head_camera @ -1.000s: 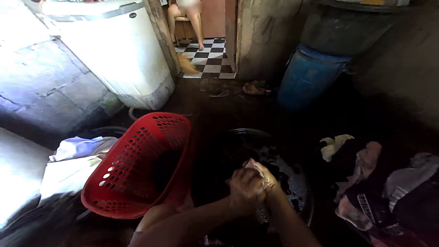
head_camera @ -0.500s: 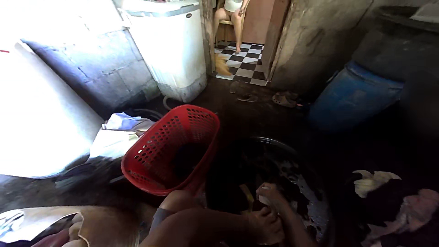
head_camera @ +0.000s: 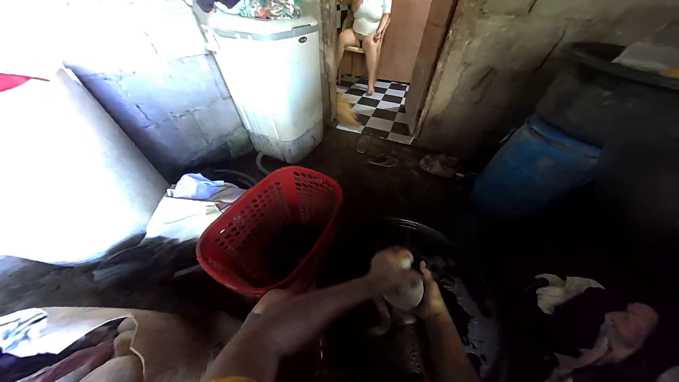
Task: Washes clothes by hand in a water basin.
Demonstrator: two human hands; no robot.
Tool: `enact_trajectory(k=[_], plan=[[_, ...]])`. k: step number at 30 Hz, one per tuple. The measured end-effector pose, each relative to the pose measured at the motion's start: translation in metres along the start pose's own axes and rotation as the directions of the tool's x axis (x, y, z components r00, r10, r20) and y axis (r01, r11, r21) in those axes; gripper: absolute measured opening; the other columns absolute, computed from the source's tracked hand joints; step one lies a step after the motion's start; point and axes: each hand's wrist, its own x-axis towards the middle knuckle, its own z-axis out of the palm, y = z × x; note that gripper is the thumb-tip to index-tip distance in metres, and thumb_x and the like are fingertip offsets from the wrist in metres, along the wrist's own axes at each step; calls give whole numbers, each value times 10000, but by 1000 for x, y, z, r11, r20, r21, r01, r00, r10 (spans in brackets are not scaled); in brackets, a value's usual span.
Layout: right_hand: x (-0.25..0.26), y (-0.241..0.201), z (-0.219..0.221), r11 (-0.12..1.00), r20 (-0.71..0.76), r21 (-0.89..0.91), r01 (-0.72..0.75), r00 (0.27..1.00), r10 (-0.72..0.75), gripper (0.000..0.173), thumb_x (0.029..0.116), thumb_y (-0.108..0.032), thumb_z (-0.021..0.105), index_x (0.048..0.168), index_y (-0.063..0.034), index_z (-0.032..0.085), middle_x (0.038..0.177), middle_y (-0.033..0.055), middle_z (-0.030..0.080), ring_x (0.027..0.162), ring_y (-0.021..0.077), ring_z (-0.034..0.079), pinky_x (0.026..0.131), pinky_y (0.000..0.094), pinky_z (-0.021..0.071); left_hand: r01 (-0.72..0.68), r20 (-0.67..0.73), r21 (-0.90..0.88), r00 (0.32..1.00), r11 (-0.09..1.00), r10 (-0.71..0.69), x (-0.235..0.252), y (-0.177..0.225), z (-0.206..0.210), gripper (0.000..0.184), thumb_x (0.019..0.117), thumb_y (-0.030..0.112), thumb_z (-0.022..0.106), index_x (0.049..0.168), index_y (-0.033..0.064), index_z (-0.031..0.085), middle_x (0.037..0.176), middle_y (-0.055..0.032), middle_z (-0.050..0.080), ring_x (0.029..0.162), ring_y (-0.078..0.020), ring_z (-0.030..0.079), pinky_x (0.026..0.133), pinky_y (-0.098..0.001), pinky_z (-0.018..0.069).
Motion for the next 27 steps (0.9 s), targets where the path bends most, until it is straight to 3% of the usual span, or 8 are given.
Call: enact_trajectory(k=[3, 9, 14, 16, 18, 20, 23, 27], plan=[[-7, -20, 8, 987, -140, -133, -96, 987, 77, 634, 1096, -545, 236, 1499, -108, 455, 1438, 160, 552, 1295, 348, 532, 963, 647, 443, 302, -137, -487, 900, 819, -413, 28, 6, -73, 192, 859, -3, 698, 1042, -31, 649, 892, -102, 657, 802, -166, 633, 753, -360, 549], [-8, -16, 11, 981, -336, -121, -152, 936, 104, 495, 1121, -424, 307, 1334, -41, 537, 1234, 138, 623, 1115, 279, 602, 909, 541, 469, 35, -549, -663, 656, 748, -518, 17, -1, -207, 110, 864, -40, 666, 950, 15, 627, 739, -34, 629, 619, -101, 594, 571, -285, 528], [-9, 9, 23, 956, -379, -197, -218, 916, 131, 401, 1110, -353, 405, 1263, -30, 586, 1119, 119, 649, 993, 238, 616, 830, 456, 492, -253, -720, -692, 312, 676, -620, 1, -37, -261, 67, 911, 24, 646, 938, 53, 592, 770, -42, 643, 673, -130, 637, 637, -323, 567], [-10, 17, 29, 930, -356, -269, -249, 923, 144, 406, 1109, -339, 408, 1279, -15, 583, 1149, 137, 648, 1017, 253, 608, 853, 478, 481, -206, -688, -726, 245, 656, -683, -5, -68, -257, 211, 1002, 172, 606, 1132, 8, 587, 952, -121, 643, 837, -196, 643, 757, -396, 564], [-12, 20, 34, 900, -329, -341, -271, 931, 156, 418, 1108, -334, 413, 1305, -4, 578, 1203, 153, 642, 1061, 266, 605, 878, 494, 478, 71, -624, -756, 223, 651, -749, -17, -111, -237, 450, 1059, 336, 543, 1360, 2, 529, 1251, -223, 613, 1120, -309, 618, 931, -501, 531], [-14, 17, 39, 869, -327, -403, -287, 932, 156, 409, 1104, -321, 439, 1319, -3, 580, 1235, 162, 648, 1087, 274, 616, 884, 496, 486, 399, -489, -748, 210, 531, -847, -33, -152, -215, 700, 1058, 419, 539, 1590, 46, 282, 1588, -323, 307, 1442, -492, 348, 1119, -663, 353], [-17, 5, 37, 833, -336, -476, -281, 934, 122, 367, 1084, -274, 503, 1321, -3, 577, 1217, 166, 653, 1065, 271, 622, 857, 484, 492, 549, -364, -755, 102, 358, -926, -39, -186, -196, 839, 1004, 488, 612, 1638, 131, 193, 1651, -308, 182, 1485, -514, 270, 1128, -679, 326], [-13, -9, 11, 788, -358, -557, -262, 932, 57, 368, 1089, -264, 507, 1335, 2, 570, 1195, 173, 651, 1024, 264, 628, 840, 460, 509, 470, -295, -777, 316, 419, -902, -27, -150, -187, 584, 1062, 386, 533, 1528, 66, 388, 1603, -273, 303, 1471, -443, 314, 1105, -687, 324]])
